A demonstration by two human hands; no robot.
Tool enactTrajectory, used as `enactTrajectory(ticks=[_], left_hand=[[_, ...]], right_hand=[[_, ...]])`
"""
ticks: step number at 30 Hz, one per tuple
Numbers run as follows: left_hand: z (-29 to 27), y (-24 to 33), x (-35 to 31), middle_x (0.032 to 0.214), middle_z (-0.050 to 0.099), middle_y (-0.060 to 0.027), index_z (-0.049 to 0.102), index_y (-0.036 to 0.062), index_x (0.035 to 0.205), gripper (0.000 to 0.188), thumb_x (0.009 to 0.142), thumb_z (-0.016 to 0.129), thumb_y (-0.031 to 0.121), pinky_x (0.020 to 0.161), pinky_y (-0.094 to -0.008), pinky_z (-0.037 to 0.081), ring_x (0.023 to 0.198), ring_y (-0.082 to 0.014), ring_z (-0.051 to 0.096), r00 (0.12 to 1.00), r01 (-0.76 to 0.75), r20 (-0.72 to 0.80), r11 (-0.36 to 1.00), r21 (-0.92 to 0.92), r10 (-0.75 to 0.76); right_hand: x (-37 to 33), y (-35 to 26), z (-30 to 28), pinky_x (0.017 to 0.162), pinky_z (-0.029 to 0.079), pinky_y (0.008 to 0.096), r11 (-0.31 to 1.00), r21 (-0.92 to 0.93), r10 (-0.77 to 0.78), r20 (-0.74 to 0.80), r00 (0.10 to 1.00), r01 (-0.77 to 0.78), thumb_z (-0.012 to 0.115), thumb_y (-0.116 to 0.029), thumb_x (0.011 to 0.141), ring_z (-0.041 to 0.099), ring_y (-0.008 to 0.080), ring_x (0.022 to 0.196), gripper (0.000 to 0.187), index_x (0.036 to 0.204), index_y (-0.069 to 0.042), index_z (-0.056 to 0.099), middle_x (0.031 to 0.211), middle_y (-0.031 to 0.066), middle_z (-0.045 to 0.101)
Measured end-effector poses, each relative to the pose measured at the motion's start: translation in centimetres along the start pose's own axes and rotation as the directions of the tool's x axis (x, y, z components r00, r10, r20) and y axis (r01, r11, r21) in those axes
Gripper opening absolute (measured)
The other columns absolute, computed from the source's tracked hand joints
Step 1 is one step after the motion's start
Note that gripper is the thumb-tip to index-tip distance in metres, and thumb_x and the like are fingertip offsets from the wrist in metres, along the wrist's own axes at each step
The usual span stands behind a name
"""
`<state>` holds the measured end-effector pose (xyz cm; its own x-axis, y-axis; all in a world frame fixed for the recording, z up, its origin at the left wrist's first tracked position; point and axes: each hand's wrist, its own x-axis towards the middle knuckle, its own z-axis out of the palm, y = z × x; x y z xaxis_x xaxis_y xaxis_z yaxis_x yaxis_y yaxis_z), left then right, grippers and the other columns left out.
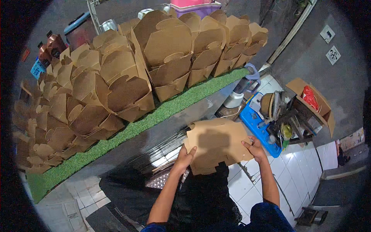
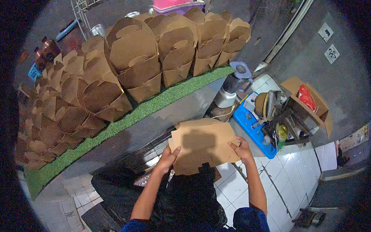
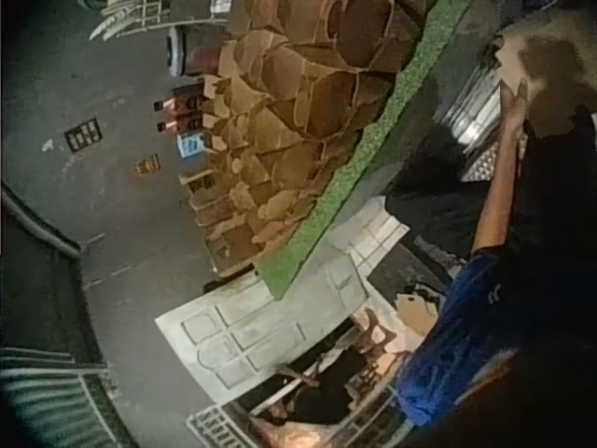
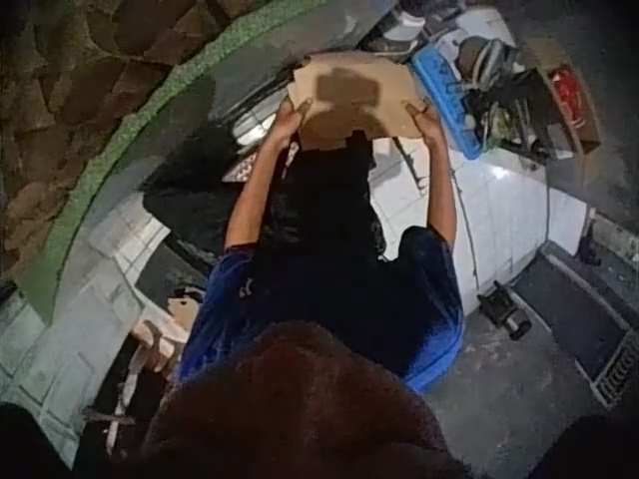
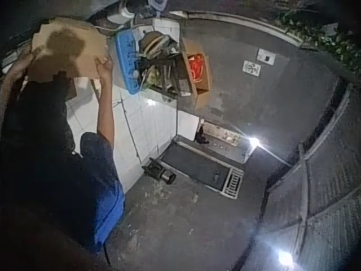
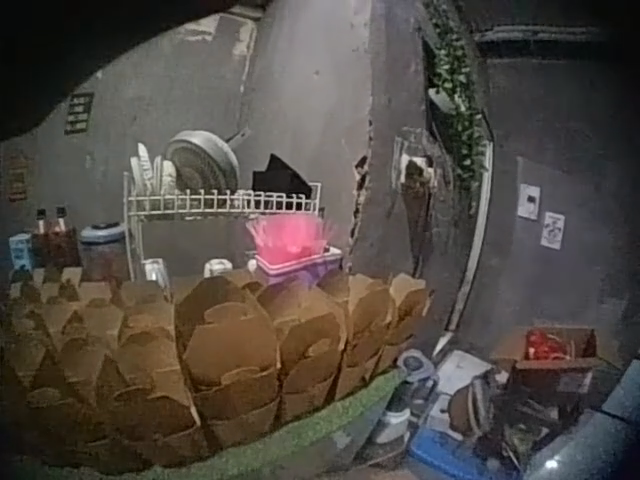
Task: The recorder folds and assembles several cardboard takeout food containers and stacks them on a counter.
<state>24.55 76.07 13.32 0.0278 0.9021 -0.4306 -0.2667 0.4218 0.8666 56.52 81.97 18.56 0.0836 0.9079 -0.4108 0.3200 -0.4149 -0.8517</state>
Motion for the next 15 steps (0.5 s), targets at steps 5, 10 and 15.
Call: enactTrajectory(ticks=[5,10,15], left_hand=[[1.2,0.2,1.9,0.117,0.061,-0.0113,0.049,-0.0004,0.126,0.036,0.095,0.054,0.017,0.086,-0.0348,0.049,0.102,-0.0214,0.06,0.986,0.001,0.166,0.992,-0.127,0.021],[1.2,-1.3,1.8,0.107,0.064,-0.009,0.053,0.0003,0.121,0.036,0.093,0.059,0.022,0.082,-0.0339,0.051,0.096,-0.0193,0.062,0.998,0.037,0.049,0.992,-0.124,-0.031],[0.2,-2.6,0.1,0.109,0.063,-0.0093,0.052,-0.0006,0.121,0.038,0.093,0.059,0.023,0.084,-0.0321,0.048,0.095,-0.0179,0.06,1.0,-0.021,0.0,0.99,-0.137,0.021]], right_hand=[[0.8,-2.1,-2.4,0.067,0.053,0.0292,1.0,-0.018,0.002,-0.01,1.0,-0.002,0.073,-0.014,0.082,0.065,0.0166,0.08,0.037,0.111,0.004,0.057,0.095,0.0117,0.067],[1.9,-1.0,-2.3,0.069,0.052,0.0287,0.993,-0.088,-0.079,0.027,0.997,0.081,0.072,-0.014,0.082,0.064,0.0164,0.082,0.036,0.109,0.005,0.058,0.095,0.0126,0.067],[0.4,2.0,-0.9,0.071,0.053,0.0297,0.994,-0.085,-0.068,0.036,0.997,0.071,0.071,-0.013,0.084,0.064,0.0172,0.085,0.05,0.123,0.004,0.046,0.101,0.0148,0.065]])
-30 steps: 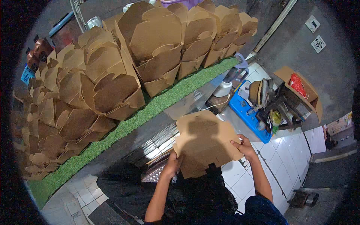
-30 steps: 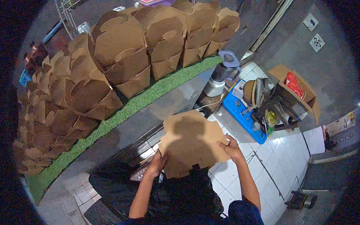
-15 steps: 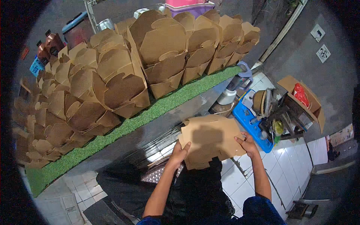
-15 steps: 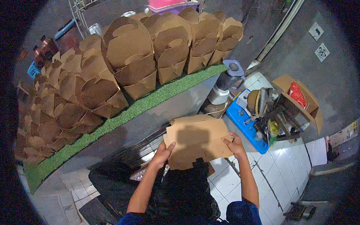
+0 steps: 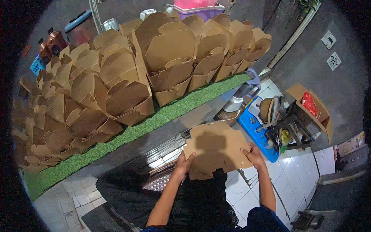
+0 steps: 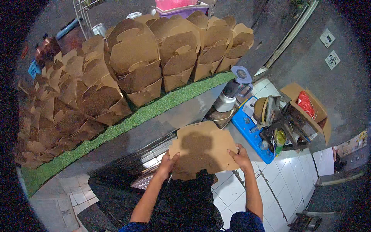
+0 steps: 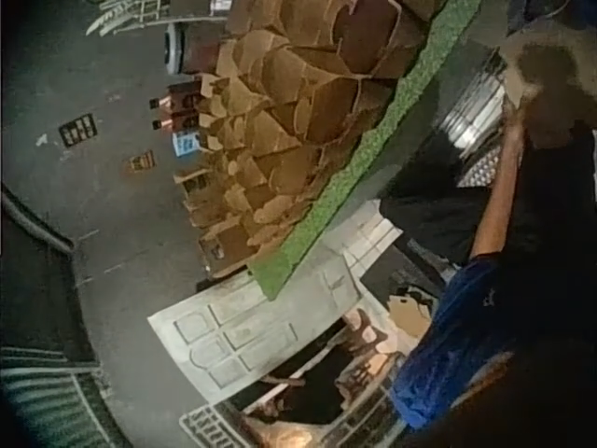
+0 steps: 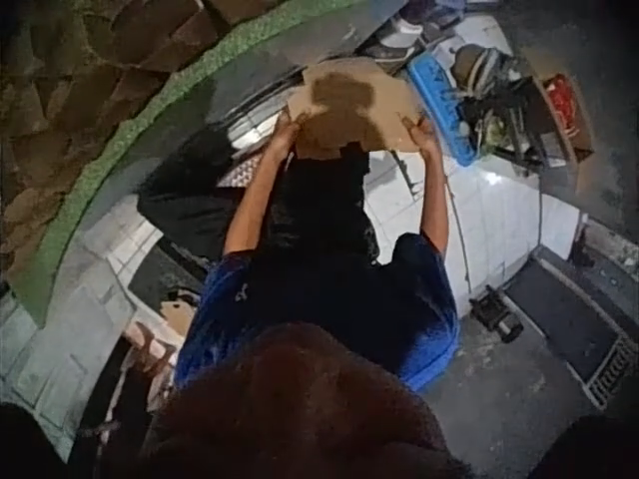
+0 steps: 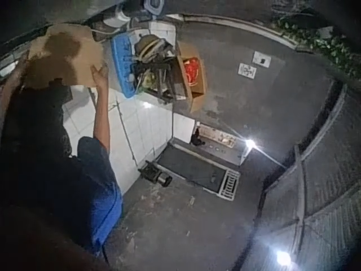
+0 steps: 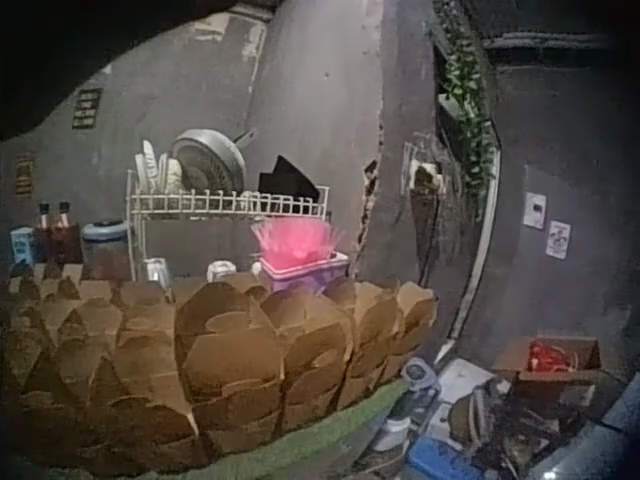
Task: The recorder folds and assembles several cardboard takeout food containers and stacks them on a counter.
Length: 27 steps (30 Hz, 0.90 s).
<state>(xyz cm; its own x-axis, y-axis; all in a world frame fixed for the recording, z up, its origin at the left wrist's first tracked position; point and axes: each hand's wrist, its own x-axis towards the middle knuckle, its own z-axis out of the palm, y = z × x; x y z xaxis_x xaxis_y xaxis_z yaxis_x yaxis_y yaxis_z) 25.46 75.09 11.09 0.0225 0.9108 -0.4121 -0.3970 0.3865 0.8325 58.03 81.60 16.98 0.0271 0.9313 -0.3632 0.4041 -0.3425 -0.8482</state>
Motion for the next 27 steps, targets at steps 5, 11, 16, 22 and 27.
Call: enactTrajectory(ticks=[5,11,16,22,27], left_hand=[[-0.8,0.1,-0.5,0.11,0.063,-0.0109,0.049,-0.0015,0.124,0.041,0.093,0.059,0.024,0.088,-0.0315,0.045,0.097,-0.0168,0.057,0.996,0.043,-0.076,0.995,0.09,-0.036],[-1.7,-1.0,0.1,0.107,0.063,-0.0111,0.054,-0.0028,0.118,0.037,0.096,0.055,0.027,0.085,-0.0297,0.045,0.095,-0.0166,0.057,0.983,-0.032,-0.181,0.999,0.029,0.037],[-2.6,-2.9,-1.8,0.099,0.063,-0.0082,0.058,-0.0037,0.11,0.041,0.099,0.047,0.034,0.078,-0.0306,0.044,0.087,-0.0144,0.054,0.965,-0.064,-0.222,0.944,0.323,0.142],[-2.7,-2.7,-4.5,0.098,0.058,-0.0025,0.056,0.0004,0.116,0.045,0.1,0.042,0.04,0.079,-0.0286,0.042,0.086,-0.0119,0.05,0.977,0.047,-0.209,0.999,-0.011,-0.048],[-3.0,-0.2,-5.5,0.111,0.061,-0.0051,0.055,-0.0001,0.122,0.046,0.102,0.038,0.038,0.087,-0.0266,0.042,0.099,-0.0127,0.055,0.968,0.031,-0.247,1.0,-0.002,-0.03]], right_hand=[[-1.7,0.1,1.9,0.068,0.053,0.0313,0.988,0.146,0.044,-0.017,0.999,-0.041,0.07,-0.013,0.085,0.064,0.0179,0.086,0.044,0.117,-0.002,0.043,0.098,0.0162,0.065],[-2.0,-1.4,3.4,0.067,0.052,0.0312,0.986,0.141,0.093,-0.032,0.995,-0.087,0.071,-0.014,0.084,0.063,0.0177,0.083,0.043,0.116,-0.002,0.044,0.096,0.0125,0.063],[-3.0,-2.3,3.5,0.071,0.049,0.0282,0.998,-0.052,-0.048,-0.032,0.998,0.046,0.074,-0.017,0.082,0.058,0.014,0.082,0.039,0.111,-0.001,0.053,0.092,0.0083,0.061],[-5.3,-3.1,3.3,0.075,0.048,0.029,0.997,-0.068,0.021,-0.03,0.999,-0.023,0.075,-0.016,0.08,0.056,0.0145,0.084,0.041,0.112,0.001,0.056,0.091,0.0074,0.059],[-5.7,-3.3,3.6,0.076,0.047,0.0283,0.991,-0.127,-0.05,-0.011,0.999,0.048,0.076,-0.015,0.079,0.054,0.0139,0.083,0.04,0.108,0.002,0.056,0.091,0.0065,0.059]])
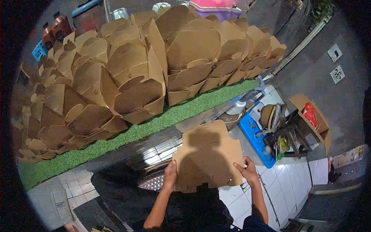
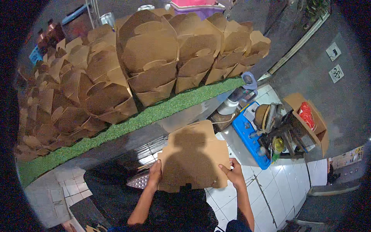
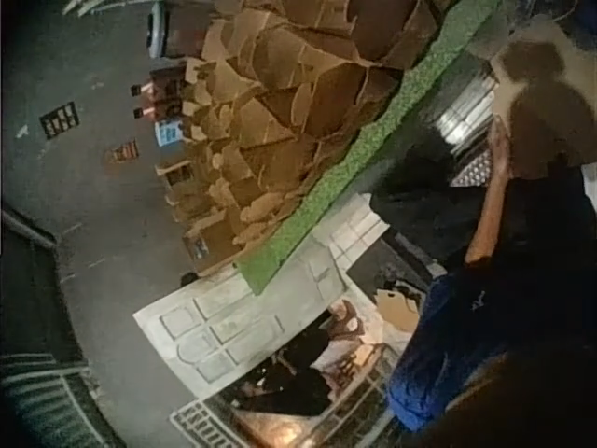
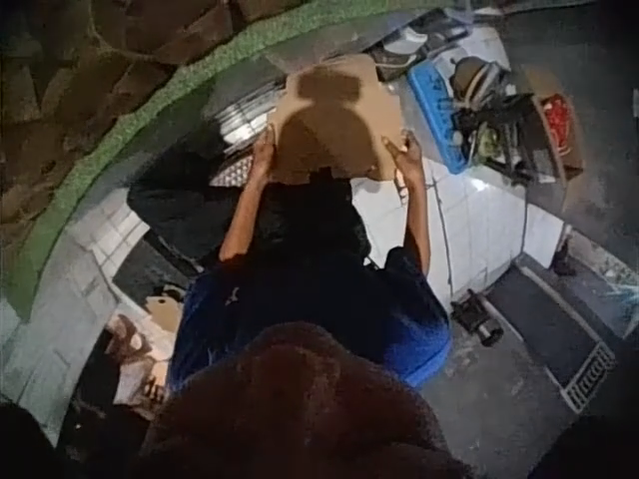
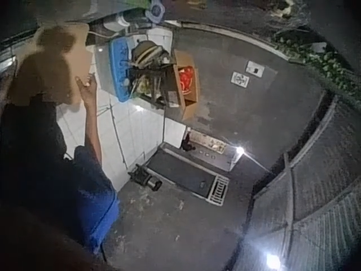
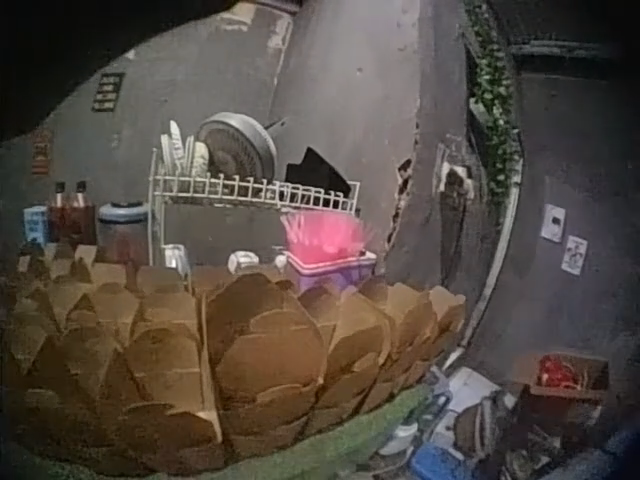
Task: The recorder folds and assembles several cardboard takeout food containers and stacks them on a counter.
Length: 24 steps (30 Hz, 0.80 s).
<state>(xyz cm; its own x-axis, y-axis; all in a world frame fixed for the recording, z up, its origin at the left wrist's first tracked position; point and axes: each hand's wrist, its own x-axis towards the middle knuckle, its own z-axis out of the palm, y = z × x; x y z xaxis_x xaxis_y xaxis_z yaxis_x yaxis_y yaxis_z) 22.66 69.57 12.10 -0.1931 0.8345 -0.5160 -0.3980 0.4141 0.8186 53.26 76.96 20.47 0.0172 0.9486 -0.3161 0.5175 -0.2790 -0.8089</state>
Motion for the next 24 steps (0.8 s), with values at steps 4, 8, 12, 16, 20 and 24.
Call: enactTrajectory(ticks=[4,8,12,16,20,24], left_hand=[[-0.5,0.4,0.3,0.11,0.062,-0.0052,0.056,-0.0001,0.121,0.045,0.102,0.038,0.036,0.088,-0.0269,0.042,0.099,-0.0122,0.055,0.999,-0.039,-0.031,0.999,0.005,0.039],[-0.8,-0.7,0.7,0.109,0.063,-0.0045,0.057,-0.0006,0.12,0.045,0.102,0.039,0.036,0.088,-0.0271,0.042,0.098,-0.0119,0.055,1.0,-0.015,0.002,0.999,-0.052,0.015],[-1.2,-1.2,0.7,0.108,0.063,-0.0046,0.057,-0.0007,0.12,0.044,0.102,0.04,0.035,0.087,-0.0269,0.042,0.097,-0.0119,0.055,0.999,0.03,0.037,0.994,-0.102,-0.026],[-1.8,-1.4,0.7,0.106,0.063,-0.005,0.058,-0.0006,0.118,0.045,0.101,0.041,0.037,0.086,-0.0271,0.043,0.095,-0.012,0.055,0.997,-0.035,0.072,0.999,-0.017,0.036],[-2.1,-2.2,1.2,0.106,0.062,-0.0014,0.059,0.0037,0.118,0.044,0.099,0.043,0.04,0.087,-0.0265,0.042,0.097,-0.0114,0.054,1.0,-0.008,0.027,0.999,0.04,0.007],[-2.3,-2.8,1.5,0.101,0.062,-0.0003,0.06,0.0052,0.116,0.043,0.098,0.046,0.042,0.082,-0.0267,0.043,0.092,-0.0108,0.054,0.999,-0.008,0.052,1.0,0.02,0.007]], right_hand=[[0.6,-0.4,0.0,0.074,0.048,0.0282,0.998,0.059,0.014,0.029,0.999,-0.016,0.074,-0.015,0.081,0.055,0.0132,0.085,0.033,0.102,0.001,0.055,0.091,0.0064,0.059],[0.4,-1.4,-1.6,0.07,0.049,0.0272,0.983,0.143,0.103,0.103,0.989,-0.117,0.069,-0.012,0.085,0.057,0.0121,0.08,0.023,0.098,0.0,0.054,0.085,0.0047,0.06],[-1.2,-2.5,-4.2,0.052,0.044,0.022,0.965,0.18,0.154,0.208,0.966,-0.192,0.064,-0.011,0.089,0.053,0.0053,0.062,0.015,0.097,-0.004,0.054,0.076,-0.0004,0.059],[-2.9,-3.3,-5.8,0.05,0.043,0.0215,0.948,0.259,0.073,0.395,0.916,-0.187,0.061,-0.008,0.09,0.052,0.0049,0.059,0.017,0.106,-0.004,0.055,0.077,-0.0014,0.059],[-4.9,-3.3,-7.3,0.054,0.046,0.0231,0.946,0.231,0.054,0.584,0.81,-0.23,0.061,-0.006,0.09,0.056,0.0064,0.065,0.033,0.121,-0.001,0.052,0.087,0.0018,0.063],[-6.6,-2.1,-9.1,0.076,0.048,0.0249,0.947,0.172,0.045,0.766,0.641,-0.272,0.058,0.0,0.089,0.06,0.0111,0.093,0.045,0.131,0.007,0.045,0.111,0.0094,0.064]])
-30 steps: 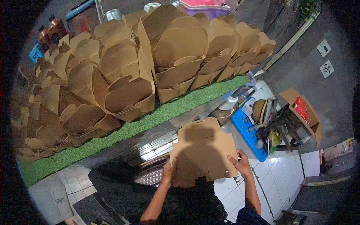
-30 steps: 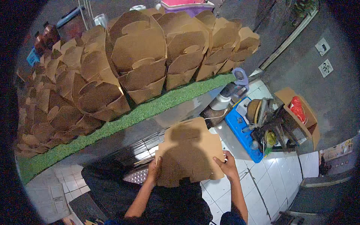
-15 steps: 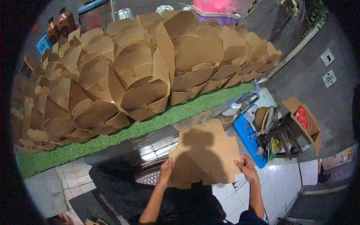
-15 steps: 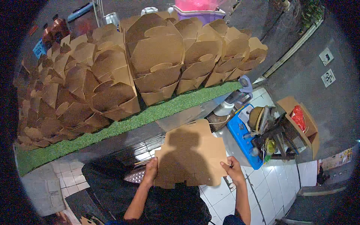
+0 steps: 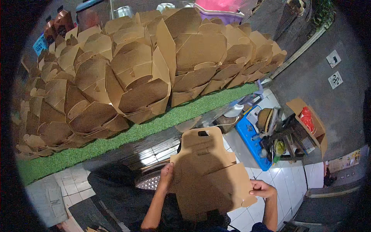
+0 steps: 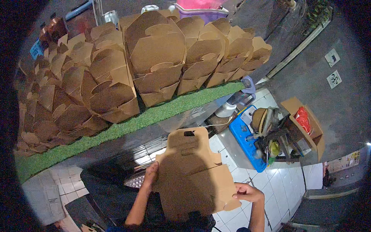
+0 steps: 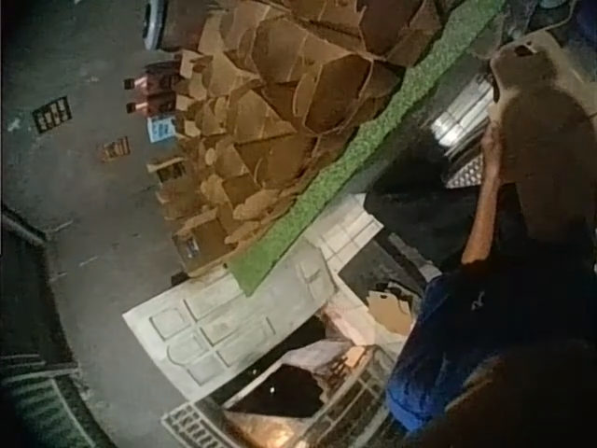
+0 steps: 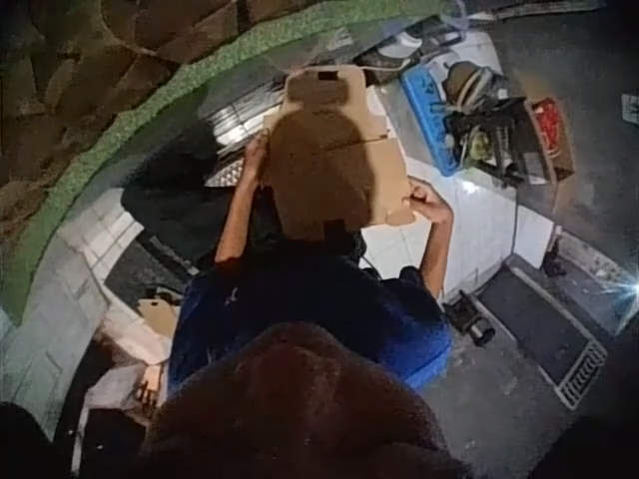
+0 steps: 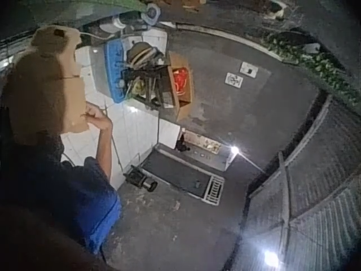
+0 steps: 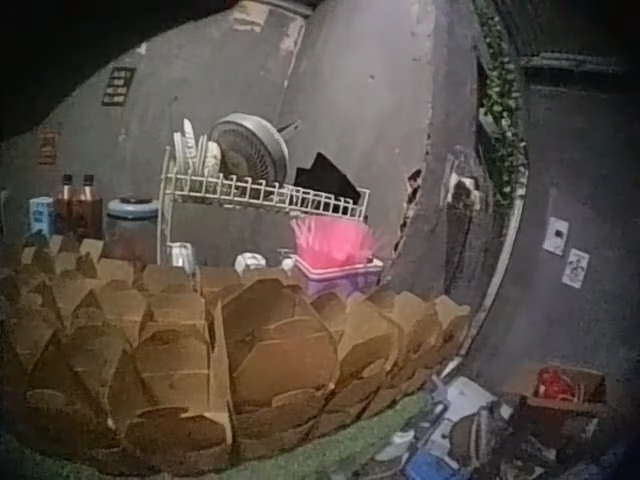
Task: The recorder folds and assembles several cardboard takeout food containers and stacks them on a counter.
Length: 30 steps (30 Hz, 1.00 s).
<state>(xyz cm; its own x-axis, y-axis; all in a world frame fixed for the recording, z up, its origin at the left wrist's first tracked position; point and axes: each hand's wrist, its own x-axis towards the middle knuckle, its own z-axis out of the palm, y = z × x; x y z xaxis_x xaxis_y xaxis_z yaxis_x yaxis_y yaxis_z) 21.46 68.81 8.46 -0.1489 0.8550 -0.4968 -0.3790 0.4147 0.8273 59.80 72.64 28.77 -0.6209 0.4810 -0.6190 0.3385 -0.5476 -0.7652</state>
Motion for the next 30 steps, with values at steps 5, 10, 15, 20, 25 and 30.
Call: enactTrajectory(ticks=[5,10,15,20,25,30], left_hand=[[0.2,0.6,-0.5,0.079,0.053,0.005,0.06,0.0059,0.099,0.035,0.096,0.052,0.04,0.064,-0.0234,0.038,0.071,-0.0064,0.045,1.0,0.015,-0.023,0.999,-0.028,-0.016],[-0.2,2.8,-1.2,0.077,0.057,0.0005,0.059,0.0028,0.102,0.035,0.095,0.055,0.036,0.067,-0.0257,0.042,0.071,-0.0105,0.05,0.995,-0.028,-0.095,0.988,0.149,0.043],[-0.1,8.2,-3.9,0.089,0.06,-0.013,0.058,-0.0014,0.107,0.039,0.095,0.054,0.035,0.077,-0.0327,0.045,0.085,-0.0228,0.058,0.892,-0.262,-0.15,0.758,0.597,0.426],[0.7,13.1,-7.1,0.114,0.059,-0.0164,0.049,-0.0005,0.122,0.045,0.095,0.054,0.035,0.086,-0.0349,0.046,0.108,-0.0206,0.054,0.962,-0.238,-0.06,0.93,0.281,0.265],[1.5,13.1,-6.7,0.115,0.059,-0.0127,0.041,0.0032,0.131,0.047,0.094,0.058,0.028,0.09,-0.0326,0.047,0.107,-0.018,0.055,0.967,-0.166,0.203,0.986,0.027,0.157],[3.7,12.0,-7.4,0.126,0.054,-0.0188,0.035,0.0026,0.134,0.056,0.086,0.062,-0.002,0.093,-0.0338,0.046,0.112,-0.0218,0.055,0.994,-0.078,0.057,0.961,-0.267,0.096]], right_hand=[[-0.9,1.4,-1.0,0.082,0.049,0.0291,0.929,0.222,-0.248,-0.225,0.942,0.297,0.061,-0.004,0.077,0.063,0.0176,0.093,0.045,0.119,0.011,0.054,0.107,0.0129,0.065],[0.5,1.5,-1.5,0.08,0.05,0.0298,0.897,0.206,-0.298,-0.372,0.879,0.391,0.063,-0.013,0.072,0.064,0.0197,0.091,0.047,0.112,0.012,0.057,0.104,0.0135,0.066],[2.6,2.1,-1.1,0.08,0.05,0.0311,0.841,0.271,-0.341,-0.407,0.847,0.468,0.063,-0.014,0.071,0.065,0.0215,0.09,0.048,0.112,0.01,0.058,0.103,0.0141,0.067],[5.7,3.2,0.6,0.089,0.049,0.0358,0.731,0.472,-0.274,-0.459,0.845,0.493,0.06,-0.02,0.076,0.062,0.0253,0.101,0.053,0.122,0.006,0.052,0.115,0.0154,0.063],[5.1,1.7,2.7,0.098,0.043,0.0447,0.703,0.514,-0.162,-0.557,0.815,0.491,0.063,-0.043,0.081,0.054,0.0288,0.117,0.074,0.136,0.001,0.04,0.132,0.0169,0.052],[4.5,-0.1,5.4,0.109,0.023,0.0556,0.42,0.578,-0.744,-0.224,0.63,0.7,0.07,-0.064,0.068,0.024,0.0319,0.138,0.11,0.147,-0.006,0.021,0.152,0.0151,0.022]])
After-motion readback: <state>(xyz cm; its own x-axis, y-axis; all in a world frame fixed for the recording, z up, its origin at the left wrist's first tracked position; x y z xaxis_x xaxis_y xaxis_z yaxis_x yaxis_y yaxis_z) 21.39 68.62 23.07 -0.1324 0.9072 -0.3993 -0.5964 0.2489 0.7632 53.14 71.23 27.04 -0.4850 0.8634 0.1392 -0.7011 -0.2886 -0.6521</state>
